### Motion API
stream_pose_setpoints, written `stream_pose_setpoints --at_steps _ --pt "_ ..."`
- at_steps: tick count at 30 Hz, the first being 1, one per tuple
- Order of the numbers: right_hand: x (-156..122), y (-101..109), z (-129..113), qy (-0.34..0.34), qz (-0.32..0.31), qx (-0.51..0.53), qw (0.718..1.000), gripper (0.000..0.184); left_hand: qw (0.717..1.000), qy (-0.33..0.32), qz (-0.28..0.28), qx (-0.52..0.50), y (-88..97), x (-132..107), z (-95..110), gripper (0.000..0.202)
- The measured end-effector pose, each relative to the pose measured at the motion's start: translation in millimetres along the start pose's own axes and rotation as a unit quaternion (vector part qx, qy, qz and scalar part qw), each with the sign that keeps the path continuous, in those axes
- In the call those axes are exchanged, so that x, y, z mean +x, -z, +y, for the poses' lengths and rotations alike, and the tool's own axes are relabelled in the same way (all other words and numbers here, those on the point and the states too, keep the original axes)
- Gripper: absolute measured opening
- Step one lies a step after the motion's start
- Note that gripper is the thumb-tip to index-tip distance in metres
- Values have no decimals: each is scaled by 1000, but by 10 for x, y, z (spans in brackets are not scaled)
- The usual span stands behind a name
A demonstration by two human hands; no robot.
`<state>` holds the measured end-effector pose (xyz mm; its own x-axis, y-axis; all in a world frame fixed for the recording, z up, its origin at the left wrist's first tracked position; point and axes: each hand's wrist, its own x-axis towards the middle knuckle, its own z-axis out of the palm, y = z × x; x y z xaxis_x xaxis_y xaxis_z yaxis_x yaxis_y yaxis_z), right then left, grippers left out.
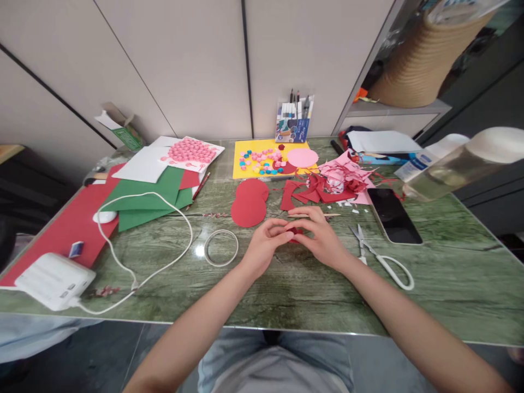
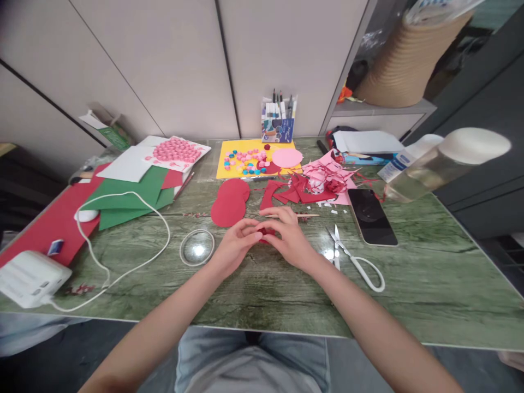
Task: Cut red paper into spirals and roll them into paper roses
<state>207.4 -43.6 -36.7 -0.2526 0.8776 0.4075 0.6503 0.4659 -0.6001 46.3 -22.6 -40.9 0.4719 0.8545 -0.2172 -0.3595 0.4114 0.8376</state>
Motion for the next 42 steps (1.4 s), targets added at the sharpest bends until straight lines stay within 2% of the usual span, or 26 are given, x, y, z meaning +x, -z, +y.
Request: stream_pose_setpoints --at_steps 4,10,15,18,22,27,32,37,42 --pt "11 43 14 8 -17 13 1000 15 1000 9 -16 11 33 8 -12 29" --pt "36 161 59 18 -96 64 993 25 998 19 -44 40 83 32 16 33" --pt "40 172 64 13 -118 70 990 22 995 34 -68 72 107 31 54 35" --pt "38 145 66 24 -108 69 992 20 994 29 -75 80 115 31 72 35" --pt "32 86 73 30 -59 51 996 17 996 14 -58 73 108 35 64 34" --pt "20 33 38 17 -13 23 999 13 999 11 -45 24 96 23 30 33" --pt "12 11 -24 11 4 4 1000 14 999 19 -39 -16 120 33 14 31" --pt "37 75 -22 11 -52 47 998 19 997 39 -67 16 187 65 31 37" --pt "58 180 18 -15 -119 115 986 34 992 38 -100 68 248 79 78 37"
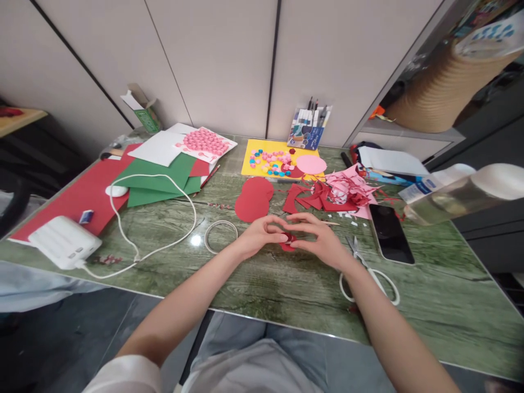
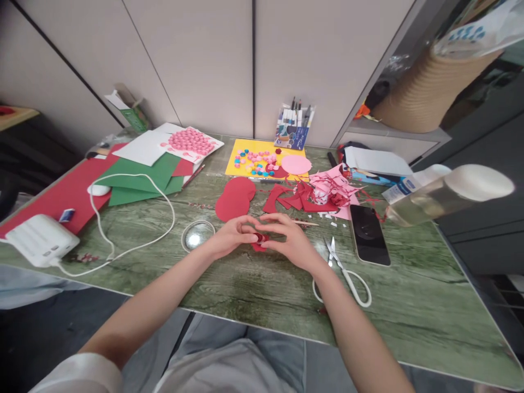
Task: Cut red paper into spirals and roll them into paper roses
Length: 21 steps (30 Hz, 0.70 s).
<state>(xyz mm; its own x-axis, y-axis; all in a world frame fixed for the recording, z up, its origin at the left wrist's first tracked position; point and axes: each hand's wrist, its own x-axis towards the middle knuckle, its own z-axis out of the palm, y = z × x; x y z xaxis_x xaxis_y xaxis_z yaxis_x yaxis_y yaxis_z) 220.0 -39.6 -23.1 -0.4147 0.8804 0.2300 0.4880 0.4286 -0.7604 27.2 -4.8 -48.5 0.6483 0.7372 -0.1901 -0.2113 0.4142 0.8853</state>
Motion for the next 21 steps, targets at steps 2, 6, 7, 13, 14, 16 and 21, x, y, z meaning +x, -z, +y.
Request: stream_pose_setpoints --at_steps 2,6,7,13,14,16,21 --pt "-1 9 1 -9 4 12 1000 32 1000 -4 -10 16 15 -3 15 39" --pt "6 -20 -7 -3 28 -9 1000 14 999 7 -21 40 26 -4 44 42" --pt "9 -30 -8 0 28 -22 999 13 999 12 -25 45 28 -4 50 42" --pt "11 -69 -4 -1 13 -50 999 16 996 8 -50 68 53 -10 107 44" --pt "13 -71 -5 -6 11 -50 999 14 996 12 -56 67 59 -10 120 44" --pt "17 -75 -1 -17 2 -54 998 11 996 23 -61 68 65 -8 139 45" --pt "21 -126 51 -24 13 -94 995 13 999 33 4 -2 24 23 102 43"
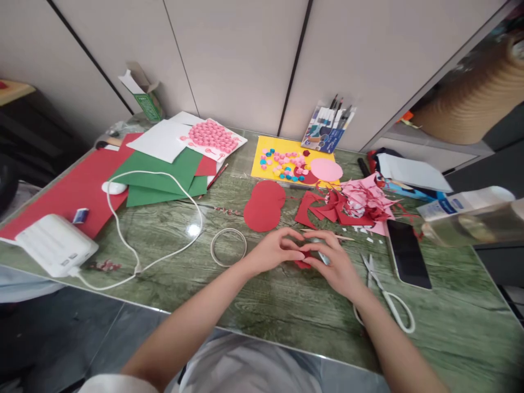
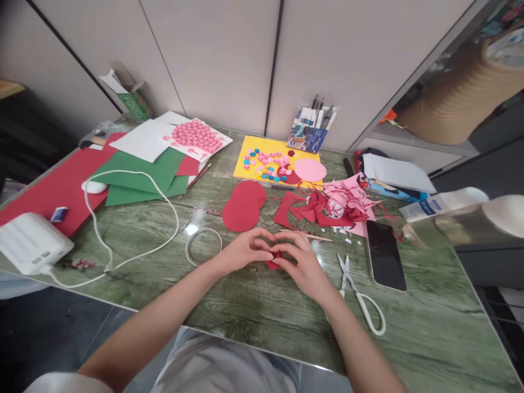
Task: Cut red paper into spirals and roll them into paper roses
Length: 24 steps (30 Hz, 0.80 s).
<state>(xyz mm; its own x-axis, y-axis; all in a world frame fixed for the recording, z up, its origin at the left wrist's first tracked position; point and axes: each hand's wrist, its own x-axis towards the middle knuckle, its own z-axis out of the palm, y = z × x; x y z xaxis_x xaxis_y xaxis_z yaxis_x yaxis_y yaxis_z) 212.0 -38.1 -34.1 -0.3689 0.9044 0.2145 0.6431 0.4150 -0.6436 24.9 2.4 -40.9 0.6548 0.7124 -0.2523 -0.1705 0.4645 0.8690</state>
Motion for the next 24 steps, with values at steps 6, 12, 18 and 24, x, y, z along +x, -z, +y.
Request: stream_pose_setpoints --at_steps 6,12,18,24 --pt "-13 -138 14 -16 76 -47 996 14 991 -13 101 -89 -132 4 -103 33" --pt "-2 -86 -10 -18 95 -29 995 14 986 -15 87 -139 -145 4 -139 32" --pt "21 119 17 -22 22 83 996 11 999 26 5 -37 -66 -11 -58 41" --pt "15 135 31 -36 -30 87 995 17 998 10 -35 54 -37 -26 -35 41"
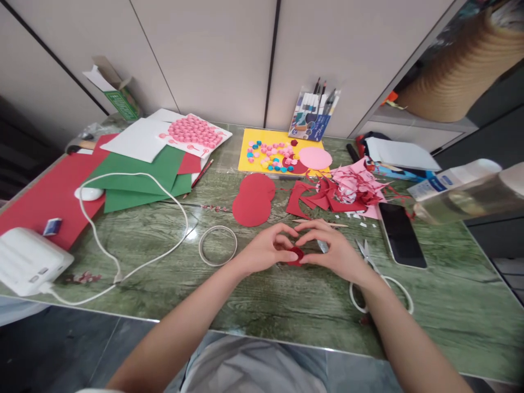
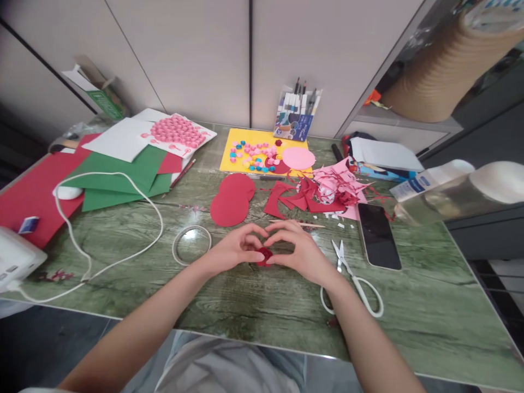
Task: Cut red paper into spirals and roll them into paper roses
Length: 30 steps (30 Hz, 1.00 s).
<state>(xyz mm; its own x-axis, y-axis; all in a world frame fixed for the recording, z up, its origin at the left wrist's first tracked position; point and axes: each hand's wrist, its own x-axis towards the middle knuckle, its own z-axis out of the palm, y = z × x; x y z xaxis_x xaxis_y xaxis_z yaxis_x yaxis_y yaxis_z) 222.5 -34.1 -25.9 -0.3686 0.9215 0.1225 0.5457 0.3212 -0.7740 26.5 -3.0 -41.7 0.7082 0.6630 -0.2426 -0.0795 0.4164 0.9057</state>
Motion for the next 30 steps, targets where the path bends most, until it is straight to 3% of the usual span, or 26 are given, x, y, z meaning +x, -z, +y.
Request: stream_pose_setpoints --at_steps 5,15,24,30 --pt "-6 -44 24 43 -4 -48 998 19 999 -13 11 44 1 -3 8 37" --pt "2 -129 17 107 46 -83 990 16 997 11 56 47 -22 8 31 33" --pt "3 -161 31 75 151 -142 975 9 981 0 130 -141 -127 64 -86 29" --pt "-1 -174 13 76 166 -152 971 8 975 -1 95 -202 -119 68 -114 28"
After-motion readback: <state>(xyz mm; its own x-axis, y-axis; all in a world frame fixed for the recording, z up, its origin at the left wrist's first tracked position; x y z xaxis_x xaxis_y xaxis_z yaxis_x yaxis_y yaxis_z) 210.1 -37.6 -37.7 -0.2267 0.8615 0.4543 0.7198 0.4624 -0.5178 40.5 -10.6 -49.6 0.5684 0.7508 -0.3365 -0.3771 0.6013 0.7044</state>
